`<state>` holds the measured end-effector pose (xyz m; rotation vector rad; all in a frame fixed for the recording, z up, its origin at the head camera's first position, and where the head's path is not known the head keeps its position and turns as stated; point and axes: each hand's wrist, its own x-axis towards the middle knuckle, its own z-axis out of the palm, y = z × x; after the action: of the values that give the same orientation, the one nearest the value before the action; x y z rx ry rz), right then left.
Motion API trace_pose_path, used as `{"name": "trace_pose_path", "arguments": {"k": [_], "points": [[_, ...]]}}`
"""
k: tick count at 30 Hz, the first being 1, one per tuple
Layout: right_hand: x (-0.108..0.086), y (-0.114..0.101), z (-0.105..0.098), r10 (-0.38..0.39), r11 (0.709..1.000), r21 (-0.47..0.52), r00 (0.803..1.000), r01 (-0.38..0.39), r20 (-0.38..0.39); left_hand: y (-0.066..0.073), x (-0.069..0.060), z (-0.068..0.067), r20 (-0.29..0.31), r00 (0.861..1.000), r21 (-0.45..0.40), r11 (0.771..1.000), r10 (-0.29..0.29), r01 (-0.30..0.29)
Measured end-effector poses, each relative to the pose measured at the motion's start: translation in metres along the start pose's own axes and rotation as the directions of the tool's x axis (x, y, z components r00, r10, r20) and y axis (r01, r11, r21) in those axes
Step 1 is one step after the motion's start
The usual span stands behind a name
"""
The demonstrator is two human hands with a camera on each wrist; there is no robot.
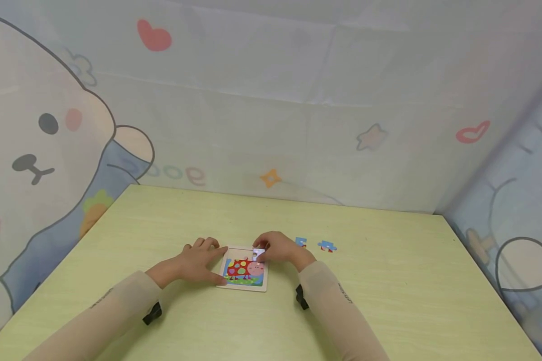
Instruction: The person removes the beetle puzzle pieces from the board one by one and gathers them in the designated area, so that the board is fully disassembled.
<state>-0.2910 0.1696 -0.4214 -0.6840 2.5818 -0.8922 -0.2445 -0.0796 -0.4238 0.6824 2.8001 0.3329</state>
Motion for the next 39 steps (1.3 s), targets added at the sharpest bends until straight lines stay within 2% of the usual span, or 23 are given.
{"name": "trace_pose_path", "arguments": {"k": [7,18,23,30,39], "points": [[0.0,0.004,-0.002,-0.018,1.0,-0.005,1.0,0.018,-0.007,0.001,0.0,0.0,-0.001,1.0,0.002,1.0,-0.002,0.002],[-0.004,0.015,-0.012,-0.107,0.993,0.051,0.994,0.109,-0.025,0.001,0.001,-0.001,0.003,1.0,0.002,1.0,0.001,-0.001],[-0.015,0.022,-0.024,-0.092,0.989,0.109,0.995,0.097,-0.047,0.002,0.003,0.001,0.007,1.0,-0.002,1.0,0.01,-0.01],[-0.038,0.031,-0.054,-0.039,0.988,0.147,0.996,0.05,-0.078,0.003,0.002,-0.001,0.011,1.0,-0.008,1.0,0.007,-0.007],[-0.066,0.061,-0.091,0.056,0.99,0.136,0.991,-0.04,-0.121,0.001,0.003,-0.002,0.005,1.0,-0.006,1.0,-0.003,0.003]]}}
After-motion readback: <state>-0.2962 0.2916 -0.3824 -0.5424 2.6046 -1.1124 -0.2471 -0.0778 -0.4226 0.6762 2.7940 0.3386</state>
